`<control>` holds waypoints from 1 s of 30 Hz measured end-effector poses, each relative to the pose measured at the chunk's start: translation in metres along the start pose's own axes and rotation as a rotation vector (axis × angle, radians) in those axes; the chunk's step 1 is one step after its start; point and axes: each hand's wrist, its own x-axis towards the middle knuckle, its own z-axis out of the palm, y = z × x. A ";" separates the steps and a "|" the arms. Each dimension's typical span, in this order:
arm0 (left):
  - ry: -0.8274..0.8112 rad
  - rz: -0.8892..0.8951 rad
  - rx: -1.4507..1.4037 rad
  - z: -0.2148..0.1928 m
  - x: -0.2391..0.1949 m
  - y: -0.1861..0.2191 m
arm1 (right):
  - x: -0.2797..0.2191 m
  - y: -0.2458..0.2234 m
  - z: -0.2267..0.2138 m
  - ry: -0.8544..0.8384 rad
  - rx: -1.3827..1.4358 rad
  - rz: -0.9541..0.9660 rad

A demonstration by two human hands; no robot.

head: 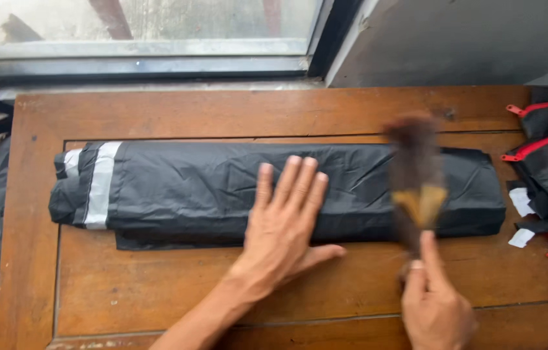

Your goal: The person rolls a large black plastic sheet on a wooden table. They use a small brush to sweep the surface of the sheet while rolling it up tightly with both hands.

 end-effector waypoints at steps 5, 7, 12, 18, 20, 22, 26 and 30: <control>-0.069 -0.049 0.097 -0.003 -0.027 -0.032 | -0.016 -0.024 0.002 0.144 0.045 -0.064; -0.014 -0.029 0.029 0.002 -0.030 -0.035 | -0.039 -0.057 0.002 -0.029 0.295 -0.370; -0.008 -0.053 0.040 0.006 -0.035 -0.038 | -0.031 -0.061 -0.010 -0.180 0.214 -0.415; -0.017 -0.087 -0.009 0.005 -0.035 -0.037 | -0.019 -0.050 -0.003 -0.015 0.162 -0.232; -0.018 -0.085 -0.012 0.004 -0.034 -0.037 | -0.038 -0.062 0.000 -0.014 0.231 -0.324; -0.053 -0.066 0.065 0.002 -0.037 -0.038 | -0.056 -0.069 0.003 -0.057 0.262 -0.710; -0.021 -0.113 -0.052 0.007 -0.037 -0.037 | -0.017 -0.066 -0.020 -0.299 0.102 -0.396; -0.022 -0.091 -0.102 -0.003 -0.037 -0.038 | -0.020 -0.073 -0.013 -0.002 0.118 -0.362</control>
